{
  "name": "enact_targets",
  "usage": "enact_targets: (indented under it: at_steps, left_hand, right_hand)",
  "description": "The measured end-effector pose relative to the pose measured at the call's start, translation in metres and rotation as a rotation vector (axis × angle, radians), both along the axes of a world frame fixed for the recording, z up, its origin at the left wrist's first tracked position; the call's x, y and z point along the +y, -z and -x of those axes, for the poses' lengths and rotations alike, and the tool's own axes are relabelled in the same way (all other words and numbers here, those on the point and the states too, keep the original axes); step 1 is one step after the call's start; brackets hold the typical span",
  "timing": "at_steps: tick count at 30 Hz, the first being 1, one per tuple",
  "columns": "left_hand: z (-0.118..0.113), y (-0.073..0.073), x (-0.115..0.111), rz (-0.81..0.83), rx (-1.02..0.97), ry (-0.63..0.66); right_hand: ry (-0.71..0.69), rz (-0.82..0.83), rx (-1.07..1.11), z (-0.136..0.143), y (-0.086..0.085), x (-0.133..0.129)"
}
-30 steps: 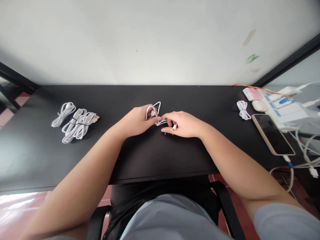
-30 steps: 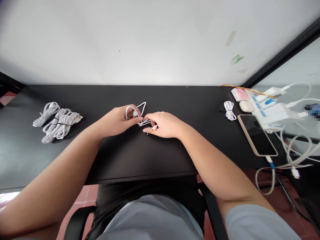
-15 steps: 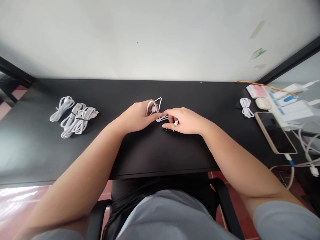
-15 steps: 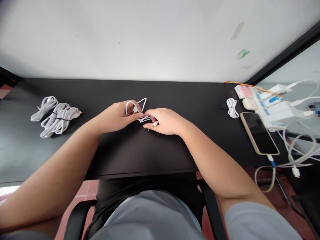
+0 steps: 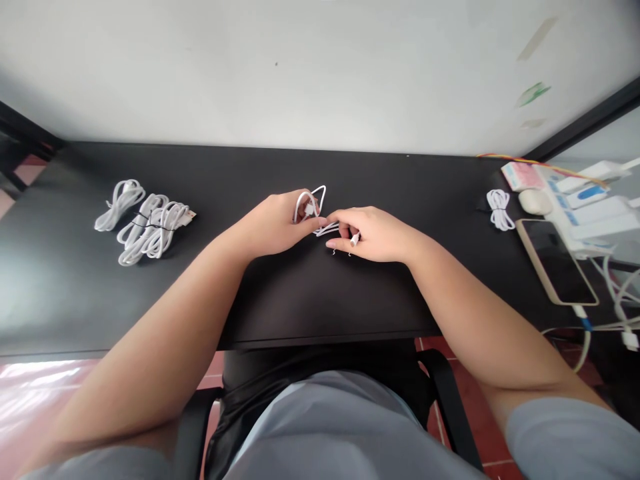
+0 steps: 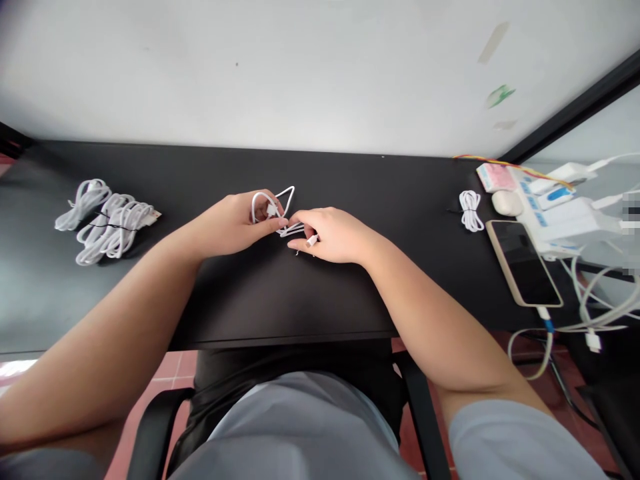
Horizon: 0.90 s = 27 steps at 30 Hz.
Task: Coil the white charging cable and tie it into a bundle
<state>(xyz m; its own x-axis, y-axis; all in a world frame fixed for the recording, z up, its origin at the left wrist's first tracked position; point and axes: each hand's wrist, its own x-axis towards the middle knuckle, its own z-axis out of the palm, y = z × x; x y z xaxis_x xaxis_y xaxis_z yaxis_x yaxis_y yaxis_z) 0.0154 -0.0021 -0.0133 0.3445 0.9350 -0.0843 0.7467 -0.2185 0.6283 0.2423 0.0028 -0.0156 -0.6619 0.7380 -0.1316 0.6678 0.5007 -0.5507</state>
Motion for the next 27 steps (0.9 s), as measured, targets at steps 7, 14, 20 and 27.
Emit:
enact_targets:
  at_steps: [7, 14, 20, 27]
  left_hand:
    - [0.0005, -0.0014, -0.0007, -0.004, 0.012, -0.005]
    - [0.0003, 0.0005, -0.0009, -0.011, -0.008, -0.010]
    - [-0.0002, -0.0011, -0.0018, 0.002, -0.001, -0.019]
    - [0.0000, -0.0010, -0.0020, -0.001, -0.028, -0.006]
  right_hand:
    - [0.004, -0.002, 0.008, -0.0005, 0.0001, -0.0006]
    - [0.009, -0.004, 0.017, -0.0006, 0.0011, -0.0007]
    - [0.008, -0.007, 0.015, -0.0001, 0.0002, -0.0015]
    - [0.006, -0.003, 0.012, -0.0002, 0.0013, -0.0004]
